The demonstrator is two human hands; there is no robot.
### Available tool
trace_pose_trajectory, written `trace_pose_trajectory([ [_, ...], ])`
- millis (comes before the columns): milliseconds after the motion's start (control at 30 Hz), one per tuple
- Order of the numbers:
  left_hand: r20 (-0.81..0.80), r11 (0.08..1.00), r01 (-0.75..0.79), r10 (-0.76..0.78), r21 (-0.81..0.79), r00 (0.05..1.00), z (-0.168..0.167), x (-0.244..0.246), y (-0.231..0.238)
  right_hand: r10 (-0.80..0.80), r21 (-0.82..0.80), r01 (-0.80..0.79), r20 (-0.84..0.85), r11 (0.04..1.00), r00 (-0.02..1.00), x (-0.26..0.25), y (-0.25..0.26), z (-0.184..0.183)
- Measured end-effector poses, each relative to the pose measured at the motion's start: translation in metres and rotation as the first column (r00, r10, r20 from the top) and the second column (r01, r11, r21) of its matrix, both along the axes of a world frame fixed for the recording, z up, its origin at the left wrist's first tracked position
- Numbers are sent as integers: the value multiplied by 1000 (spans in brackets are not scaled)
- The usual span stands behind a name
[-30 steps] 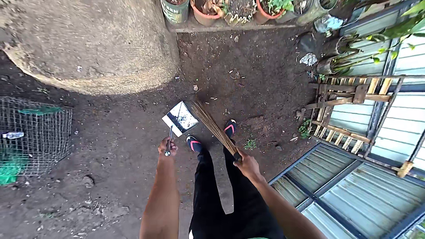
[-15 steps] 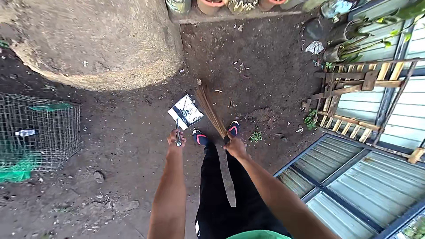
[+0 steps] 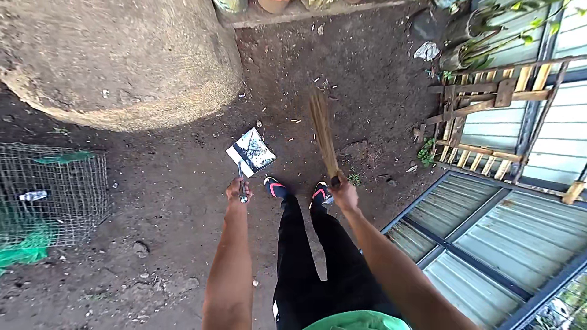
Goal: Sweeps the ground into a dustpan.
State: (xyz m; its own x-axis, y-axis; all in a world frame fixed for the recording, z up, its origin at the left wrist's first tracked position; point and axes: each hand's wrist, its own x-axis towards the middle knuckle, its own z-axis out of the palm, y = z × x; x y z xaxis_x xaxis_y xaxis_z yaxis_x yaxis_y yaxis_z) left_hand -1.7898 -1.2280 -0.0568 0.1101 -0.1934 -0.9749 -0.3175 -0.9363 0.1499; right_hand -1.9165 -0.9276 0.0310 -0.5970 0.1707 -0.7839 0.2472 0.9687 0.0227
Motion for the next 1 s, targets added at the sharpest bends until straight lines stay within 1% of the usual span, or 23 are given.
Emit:
trace_pose_trajectory([
  [33,11,1000,22,-22,-8,1000,-1,-5,3,34,-7,-34,57,999,998,16,-10,-11],
  [100,43,997,62,-61,-36,997,-3,-17,9,102,-35,-97,195,995,975,61,-28,-18],
  [167,65,992,113,-110,-49,992,-6,-26,12,102,-72,-84,301,994,948,103,-34,-6],
  [233,67,986,154,-151,-55,986,-10,-28,12,53,-107,-15,359,994,932,124,-26,13],
  [333,21,981,184,-183,-59,983,-7,-25,4,-43,-140,99,359,985,932,124,5,47],
  [433,-12,986,162,-162,-33,987,1,-9,-3,-58,-132,98,279,986,959,110,46,78],
  [500,6,986,165,-165,-16,986,8,-1,-3,-79,-90,100,206,991,975,95,68,85],
  [567,58,982,189,-188,5,980,13,2,-1,-116,-31,122,148,992,982,78,81,76],
  [633,100,977,214,-214,16,972,16,2,3,-167,7,168,109,986,980,64,83,53],
  [733,126,972,232,-233,22,964,10,2,10,-250,13,250,104,968,963,58,65,7],
  [800,127,977,214,-214,16,969,1,1,17,-254,-28,261,154,965,955,68,45,-13],
  [867,132,979,203,-202,8,970,-5,-1,22,-207,-63,231,266,971,942,95,18,-8],
  [933,139,983,182,-180,2,974,-6,-4,26,-143,-108,196,378,975,915,126,1,10],
  [1000,145,987,164,-161,-3,976,-5,-2,27,-108,-166,203,454,965,885,151,-6,31],
])
